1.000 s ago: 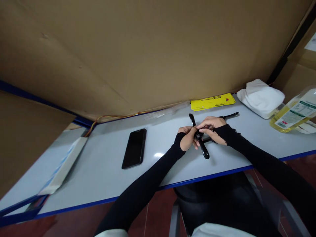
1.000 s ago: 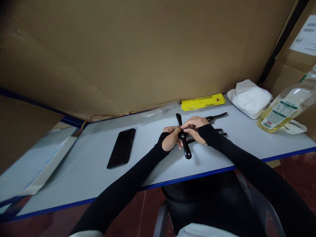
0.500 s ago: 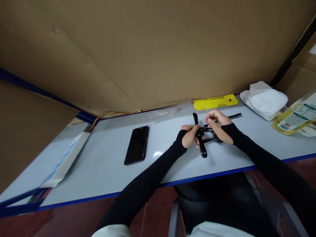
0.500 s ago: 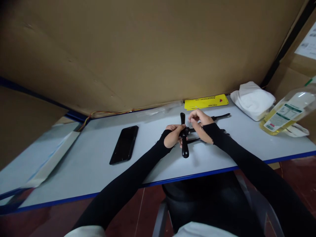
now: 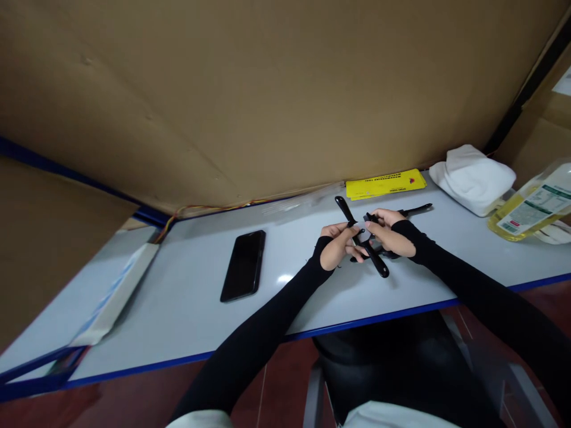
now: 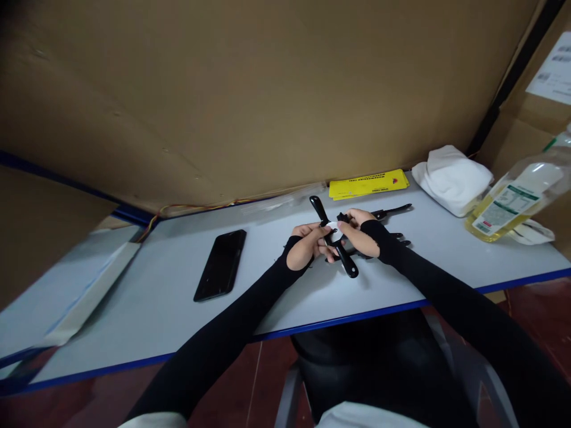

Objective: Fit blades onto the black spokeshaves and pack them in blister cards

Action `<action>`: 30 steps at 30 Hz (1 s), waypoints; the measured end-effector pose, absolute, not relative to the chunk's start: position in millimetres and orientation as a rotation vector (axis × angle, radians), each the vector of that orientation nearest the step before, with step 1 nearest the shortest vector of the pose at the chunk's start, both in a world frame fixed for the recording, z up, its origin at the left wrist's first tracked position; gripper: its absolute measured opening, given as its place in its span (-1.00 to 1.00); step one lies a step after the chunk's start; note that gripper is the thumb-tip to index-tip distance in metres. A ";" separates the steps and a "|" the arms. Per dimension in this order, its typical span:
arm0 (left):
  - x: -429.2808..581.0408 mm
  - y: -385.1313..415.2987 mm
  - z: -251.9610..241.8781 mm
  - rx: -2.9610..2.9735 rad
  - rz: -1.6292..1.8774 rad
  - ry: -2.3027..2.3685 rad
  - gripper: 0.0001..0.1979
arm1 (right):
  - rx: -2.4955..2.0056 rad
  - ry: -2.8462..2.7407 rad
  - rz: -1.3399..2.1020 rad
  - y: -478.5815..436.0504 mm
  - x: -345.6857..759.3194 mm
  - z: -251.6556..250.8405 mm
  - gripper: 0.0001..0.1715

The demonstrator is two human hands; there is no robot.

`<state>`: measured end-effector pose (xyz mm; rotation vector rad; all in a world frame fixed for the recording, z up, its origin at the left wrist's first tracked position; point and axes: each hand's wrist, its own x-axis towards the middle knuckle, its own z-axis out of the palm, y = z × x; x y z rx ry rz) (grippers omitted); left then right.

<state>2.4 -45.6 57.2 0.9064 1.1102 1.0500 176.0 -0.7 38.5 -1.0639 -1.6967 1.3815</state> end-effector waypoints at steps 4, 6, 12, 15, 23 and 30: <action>5.8 -47.9 57.6 0.939 1.107 1.120 -0.51 | -1.112 -1.687 1.452 -0.9 175.4 39.3 -0.61; 7.2 -49.0 58.1 0.944 1.119 1.151 -0.47 | -1.090 -1.718 1.424 -3.3 175.8 41.8 -0.62; 8.2 -50.2 59.2 0.984 1.119 1.160 -0.46 | -1.045 -1.844 1.231 -5.6 179.3 49.4 -0.61; 6.8 -49.2 60.2 0.976 1.123 1.190 -0.49 | -1.110 -1.777 1.167 -2.7 181.3 53.7 -0.60; 3.8 -47.4 56.3 1.022 1.167 1.174 -0.47 | -1.106 -1.799 1.257 -2.9 180.8 53.9 -0.45; 5.8 -48.1 52.9 1.046 1.112 1.178 -0.57 | -1.121 -1.780 1.291 -2.7 179.9 54.4 -0.41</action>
